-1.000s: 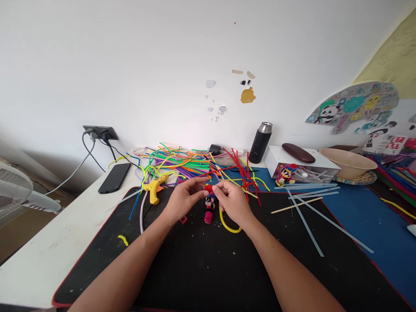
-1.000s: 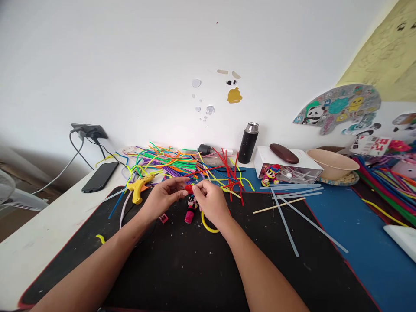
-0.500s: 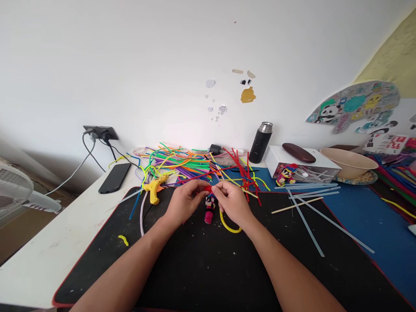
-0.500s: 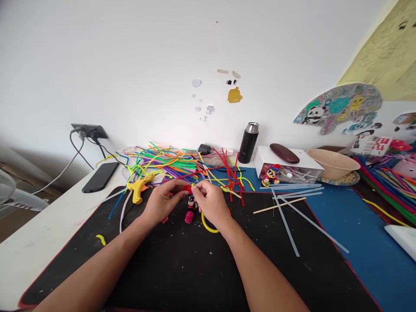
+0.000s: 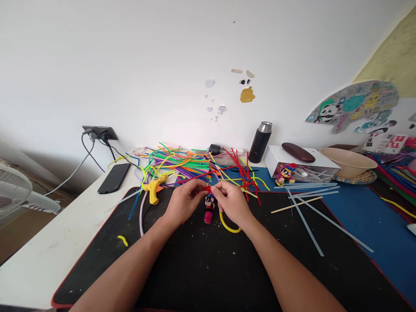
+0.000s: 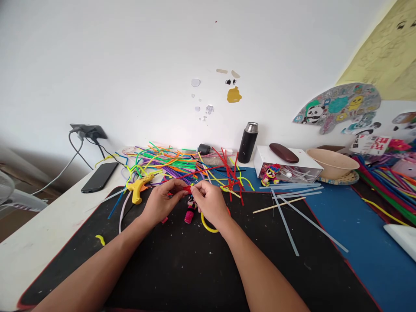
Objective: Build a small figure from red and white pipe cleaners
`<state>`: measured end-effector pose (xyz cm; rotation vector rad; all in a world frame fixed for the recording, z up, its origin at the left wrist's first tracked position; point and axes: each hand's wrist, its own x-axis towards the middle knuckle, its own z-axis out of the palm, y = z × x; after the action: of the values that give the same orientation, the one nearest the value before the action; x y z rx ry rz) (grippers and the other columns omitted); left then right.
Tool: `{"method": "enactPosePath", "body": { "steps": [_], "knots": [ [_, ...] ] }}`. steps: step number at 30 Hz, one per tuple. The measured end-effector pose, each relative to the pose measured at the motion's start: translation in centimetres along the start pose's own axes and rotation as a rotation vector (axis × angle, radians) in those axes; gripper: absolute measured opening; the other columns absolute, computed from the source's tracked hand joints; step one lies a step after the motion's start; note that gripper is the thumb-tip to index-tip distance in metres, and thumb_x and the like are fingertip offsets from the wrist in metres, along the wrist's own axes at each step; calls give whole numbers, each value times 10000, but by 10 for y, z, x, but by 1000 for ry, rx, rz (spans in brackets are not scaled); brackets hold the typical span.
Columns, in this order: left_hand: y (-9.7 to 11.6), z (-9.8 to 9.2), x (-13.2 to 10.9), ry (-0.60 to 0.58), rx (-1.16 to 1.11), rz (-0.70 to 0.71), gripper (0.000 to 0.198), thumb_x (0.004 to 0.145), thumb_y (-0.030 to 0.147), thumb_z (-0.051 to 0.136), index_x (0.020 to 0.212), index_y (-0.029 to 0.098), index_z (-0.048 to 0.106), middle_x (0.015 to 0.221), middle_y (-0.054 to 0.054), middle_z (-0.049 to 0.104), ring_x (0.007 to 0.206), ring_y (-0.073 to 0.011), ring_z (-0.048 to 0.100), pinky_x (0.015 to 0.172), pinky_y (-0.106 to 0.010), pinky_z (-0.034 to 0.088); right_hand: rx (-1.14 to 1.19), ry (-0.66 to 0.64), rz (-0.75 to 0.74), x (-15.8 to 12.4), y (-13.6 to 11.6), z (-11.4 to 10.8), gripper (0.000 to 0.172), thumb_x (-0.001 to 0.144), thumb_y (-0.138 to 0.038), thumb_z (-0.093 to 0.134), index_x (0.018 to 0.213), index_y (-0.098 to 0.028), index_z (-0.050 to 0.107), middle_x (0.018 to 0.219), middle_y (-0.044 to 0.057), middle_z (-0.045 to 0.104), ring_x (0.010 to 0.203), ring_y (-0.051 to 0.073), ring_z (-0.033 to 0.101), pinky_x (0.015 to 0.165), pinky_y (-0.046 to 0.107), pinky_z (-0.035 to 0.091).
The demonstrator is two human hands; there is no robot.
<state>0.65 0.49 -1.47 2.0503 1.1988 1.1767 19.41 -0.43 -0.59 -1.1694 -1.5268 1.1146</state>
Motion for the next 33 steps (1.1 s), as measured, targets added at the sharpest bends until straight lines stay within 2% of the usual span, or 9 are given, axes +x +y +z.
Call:
{"method": "enactPosePath", "body": {
  "steps": [23, 33],
  "knots": [
    [-5, 3, -3, 57, 176, 103, 68, 953, 226, 668, 1005, 234, 710, 915, -8, 792, 784, -177, 743, 717, -258, 537, 2, -19, 8, 1, 5, 1, 254, 959, -424, 592, 808, -220, 589, 495, -88, 496, 365, 103, 463, 425, 227, 342],
    [-4, 1, -2, 109, 289, 250, 100, 984, 212, 628, 1012, 229, 722, 911, -12, 806, 766, -162, 760, 681, -238, 536, 33, -34, 23, 1, 8, 1, 255, 972, -424, 588, 831, -212, 599, 503, -88, 502, 366, 97, 469, 422, 222, 338]
  ]
}}
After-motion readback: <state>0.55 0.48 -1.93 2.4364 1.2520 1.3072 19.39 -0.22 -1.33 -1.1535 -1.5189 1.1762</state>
